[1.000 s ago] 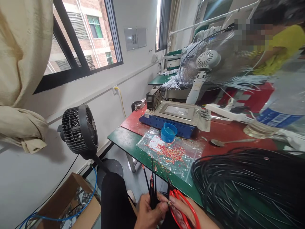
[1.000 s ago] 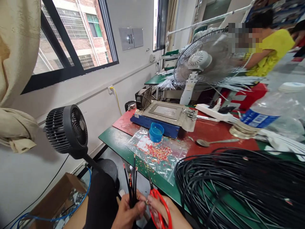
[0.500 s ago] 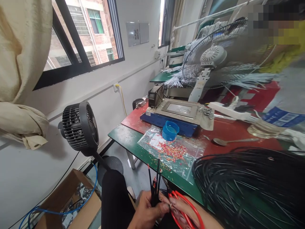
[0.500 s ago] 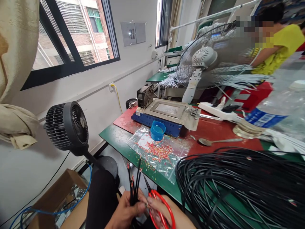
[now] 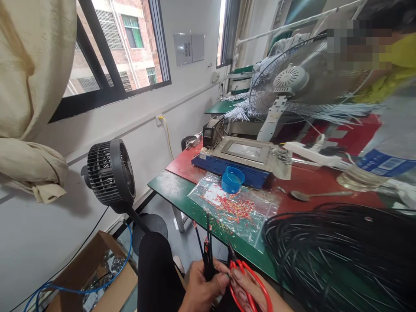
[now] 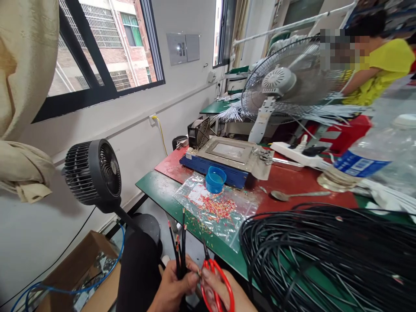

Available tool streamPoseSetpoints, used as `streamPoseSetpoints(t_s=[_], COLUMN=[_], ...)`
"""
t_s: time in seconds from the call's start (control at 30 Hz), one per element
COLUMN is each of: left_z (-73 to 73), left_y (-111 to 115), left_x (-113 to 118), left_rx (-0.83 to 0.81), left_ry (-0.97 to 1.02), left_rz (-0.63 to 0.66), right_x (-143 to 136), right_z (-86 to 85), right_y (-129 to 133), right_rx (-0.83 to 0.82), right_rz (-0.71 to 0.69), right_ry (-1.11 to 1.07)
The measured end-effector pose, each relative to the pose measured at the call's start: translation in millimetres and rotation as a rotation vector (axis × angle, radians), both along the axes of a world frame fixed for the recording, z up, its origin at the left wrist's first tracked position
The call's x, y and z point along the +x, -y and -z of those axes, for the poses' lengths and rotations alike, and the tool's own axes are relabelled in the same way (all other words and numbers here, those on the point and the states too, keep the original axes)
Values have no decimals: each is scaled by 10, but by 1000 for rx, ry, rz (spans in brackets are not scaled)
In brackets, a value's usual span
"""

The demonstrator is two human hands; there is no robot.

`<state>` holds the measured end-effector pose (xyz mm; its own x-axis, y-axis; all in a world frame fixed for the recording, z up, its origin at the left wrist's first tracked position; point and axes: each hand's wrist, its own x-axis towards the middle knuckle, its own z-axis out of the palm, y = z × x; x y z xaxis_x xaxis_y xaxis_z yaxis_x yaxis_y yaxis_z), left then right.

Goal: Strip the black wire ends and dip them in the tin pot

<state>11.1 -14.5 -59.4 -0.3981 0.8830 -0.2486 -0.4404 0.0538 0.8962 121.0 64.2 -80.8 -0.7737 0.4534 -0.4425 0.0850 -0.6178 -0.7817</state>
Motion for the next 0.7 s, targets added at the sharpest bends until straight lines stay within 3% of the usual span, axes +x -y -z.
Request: streamPoseSetpoints(t_s=[0.27, 0.47, 0.7], left_z=[76, 141, 129], left_y=[-3, -14, -10], left_x=[56, 50, 41], left_rx=[-2, 0, -9], left_ry=[57, 56, 42], left_rz=[-122, -134, -151], right_x=[-74, -93, -101], right_z=[41, 63, -102], right_y=[163, 195, 201], right_rx=[-67, -50, -92], right_rz=[175, 217, 225], right_ry=[30, 5, 26])
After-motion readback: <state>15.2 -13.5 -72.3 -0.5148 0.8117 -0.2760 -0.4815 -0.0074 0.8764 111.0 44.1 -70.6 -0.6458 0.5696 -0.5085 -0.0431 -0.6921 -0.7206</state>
